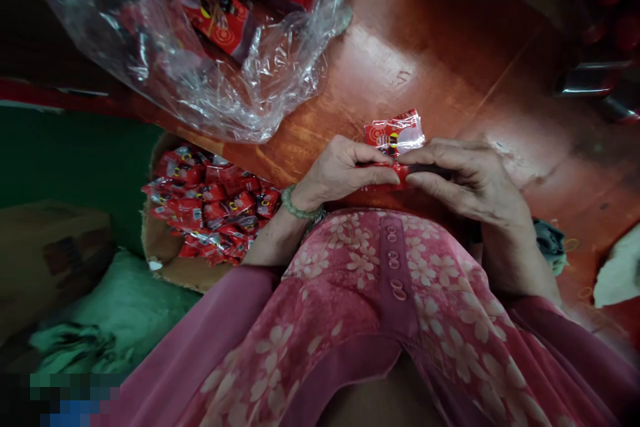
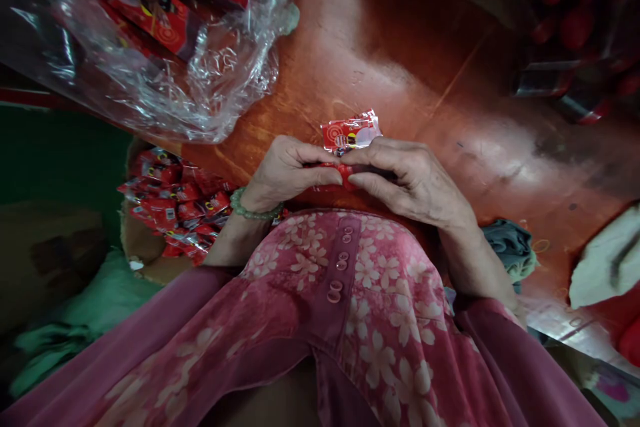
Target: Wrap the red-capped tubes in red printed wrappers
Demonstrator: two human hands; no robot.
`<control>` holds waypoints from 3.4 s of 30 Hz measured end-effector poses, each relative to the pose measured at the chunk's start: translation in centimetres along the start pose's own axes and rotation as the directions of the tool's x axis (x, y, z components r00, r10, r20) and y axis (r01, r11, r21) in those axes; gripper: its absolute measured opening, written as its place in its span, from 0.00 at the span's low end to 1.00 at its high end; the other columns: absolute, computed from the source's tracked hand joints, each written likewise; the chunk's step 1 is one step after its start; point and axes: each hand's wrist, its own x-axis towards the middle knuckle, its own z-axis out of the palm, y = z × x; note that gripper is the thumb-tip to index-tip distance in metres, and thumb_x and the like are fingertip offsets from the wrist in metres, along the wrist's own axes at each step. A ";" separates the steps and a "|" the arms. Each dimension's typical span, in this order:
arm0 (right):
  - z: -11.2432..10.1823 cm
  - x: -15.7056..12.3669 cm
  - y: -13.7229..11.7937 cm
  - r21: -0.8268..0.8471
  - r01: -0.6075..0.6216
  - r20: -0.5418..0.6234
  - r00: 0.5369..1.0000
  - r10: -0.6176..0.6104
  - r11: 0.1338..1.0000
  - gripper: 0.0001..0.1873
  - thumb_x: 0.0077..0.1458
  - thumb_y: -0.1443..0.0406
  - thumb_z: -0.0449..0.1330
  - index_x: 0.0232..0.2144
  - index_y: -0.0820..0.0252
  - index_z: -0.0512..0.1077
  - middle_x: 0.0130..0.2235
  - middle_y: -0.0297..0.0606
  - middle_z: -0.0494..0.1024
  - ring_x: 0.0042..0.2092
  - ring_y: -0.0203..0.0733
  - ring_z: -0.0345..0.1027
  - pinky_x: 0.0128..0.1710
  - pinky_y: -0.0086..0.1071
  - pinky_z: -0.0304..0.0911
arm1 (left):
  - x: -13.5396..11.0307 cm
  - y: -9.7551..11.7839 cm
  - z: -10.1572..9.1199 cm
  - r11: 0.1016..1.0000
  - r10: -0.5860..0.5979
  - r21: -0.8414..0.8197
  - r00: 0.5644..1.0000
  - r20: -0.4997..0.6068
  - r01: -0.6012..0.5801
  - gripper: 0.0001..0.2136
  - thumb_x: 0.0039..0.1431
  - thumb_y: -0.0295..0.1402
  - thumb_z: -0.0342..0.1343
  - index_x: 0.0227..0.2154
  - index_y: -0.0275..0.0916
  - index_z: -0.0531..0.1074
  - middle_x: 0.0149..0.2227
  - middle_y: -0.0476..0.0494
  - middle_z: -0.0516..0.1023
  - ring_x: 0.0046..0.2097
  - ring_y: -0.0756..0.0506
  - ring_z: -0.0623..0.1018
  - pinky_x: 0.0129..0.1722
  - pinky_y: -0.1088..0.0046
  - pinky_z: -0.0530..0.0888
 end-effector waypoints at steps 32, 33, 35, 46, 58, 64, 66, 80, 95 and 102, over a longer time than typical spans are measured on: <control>-1.5 1.2 -1.0 0.049 -0.195 0.200 0.963 0.182 0.980 0.10 0.65 0.62 0.61 0.44 0.51 0.82 0.45 0.34 0.86 0.42 0.40 0.79 0.46 0.32 0.73 | 0.3 0.1 0.1 1.000 -0.003 -0.019 0.988 0.153 0.006 0.14 0.51 0.45 0.69 0.27 0.39 0.85 0.23 0.49 0.80 0.24 0.53 0.71 0.24 0.78 0.65; -1.4 1.1 -0.9 0.065 -0.200 0.187 0.965 0.185 0.978 0.10 0.65 0.63 0.61 0.44 0.52 0.82 0.44 0.34 0.86 0.40 0.39 0.79 0.45 0.32 0.73 | 0.5 0.1 0.1 0.999 -0.009 -0.031 0.988 0.156 0.014 0.13 0.50 0.45 0.70 0.26 0.39 0.85 0.23 0.50 0.79 0.23 0.53 0.71 0.24 0.77 0.64; -1.1 1.0 -0.8 0.091 -0.219 0.160 0.966 0.203 0.971 0.10 0.65 0.64 0.61 0.44 0.55 0.81 0.42 0.34 0.86 0.39 0.38 0.79 0.44 0.32 0.74 | 0.8 0.1 0.1 0.999 -0.023 -0.044 0.988 0.156 0.030 0.12 0.50 0.44 0.70 0.25 0.39 0.84 0.21 0.51 0.77 0.23 0.53 0.69 0.24 0.77 0.63; -0.2 0.2 0.3 0.030 -0.111 0.038 0.993 0.110 0.993 0.11 0.66 0.59 0.60 0.43 0.57 0.80 0.41 0.38 0.84 0.40 0.41 0.77 0.45 0.36 0.72 | 1.1 0.8 0.3 0.995 -0.088 -0.037 0.983 0.161 0.095 0.14 0.49 0.44 0.71 0.24 0.36 0.82 0.21 0.49 0.76 0.25 0.51 0.72 0.26 0.76 0.66; 3.3 -2.0 1.9 0.652 -0.328 -0.126 0.842 0.524 0.684 0.18 0.53 0.51 0.71 0.40 0.55 0.81 0.26 0.27 0.74 0.24 0.29 0.60 0.24 0.25 0.57 | -0.1 0.9 -0.1 0.928 -0.125 -0.345 0.990 0.063 0.139 0.23 0.45 0.50 0.74 0.39 0.38 0.84 0.38 0.42 0.85 0.39 0.47 0.82 0.42 0.73 0.77; 3.9 -0.1 1.7 0.823 -0.132 -0.268 0.767 0.583 0.552 0.20 0.45 0.51 0.75 0.36 0.55 0.80 0.27 0.27 0.75 0.22 0.27 0.58 0.21 0.23 0.57 | -1.6 0.0 2.7 0.718 -0.044 -0.696 0.998 -0.043 0.001 0.29 0.37 0.49 0.77 0.43 0.43 0.83 0.46 0.41 0.85 0.49 0.41 0.83 0.53 0.62 0.79; 4.1 0.8 1.7 0.814 -0.079 -0.317 0.769 0.555 0.575 0.19 0.46 0.51 0.74 0.37 0.55 0.80 0.28 0.27 0.76 0.23 0.27 0.59 0.22 0.23 0.59 | -1.2 0.1 3.9 0.698 -0.007 -0.713 0.995 -0.096 -0.064 0.22 0.40 0.48 0.77 0.37 0.42 0.84 0.44 0.41 0.85 0.49 0.42 0.83 0.53 0.62 0.79; 7.0 2.8 1.6 0.416 -0.049 -0.654 0.677 0.336 0.908 0.19 0.60 0.48 0.60 0.45 0.54 0.74 0.44 0.38 0.80 0.39 0.40 0.73 0.40 0.36 0.73 | 1.6 1.8 5.6 0.699 -0.142 -0.700 0.930 -0.338 -0.148 0.19 0.37 0.43 0.78 0.28 0.37 0.81 0.30 0.48 0.82 0.33 0.50 0.79 0.39 0.71 0.75; 6.6 3.2 2.7 0.601 -0.042 -0.410 0.841 0.353 0.798 0.24 0.58 0.45 0.63 0.47 0.54 0.71 0.33 0.32 0.77 0.31 0.37 0.72 0.33 0.31 0.71 | 2.9 2.7 2.9 0.747 0.008 -0.577 0.871 -0.491 -0.332 0.17 0.44 0.46 0.74 0.31 0.39 0.83 0.36 0.43 0.86 0.46 0.44 0.84 0.51 0.69 0.78; 7.2 3.7 4.3 0.684 0.061 -0.473 0.795 0.379 0.727 0.23 0.52 0.49 0.70 0.42 0.55 0.72 0.34 0.30 0.78 0.28 0.32 0.71 0.32 0.29 0.71 | 3.9 2.1 3.4 0.781 -0.014 -0.566 0.898 -0.439 -0.265 0.18 0.41 0.43 0.76 0.31 0.36 0.84 0.34 0.40 0.86 0.39 0.43 0.85 0.46 0.68 0.79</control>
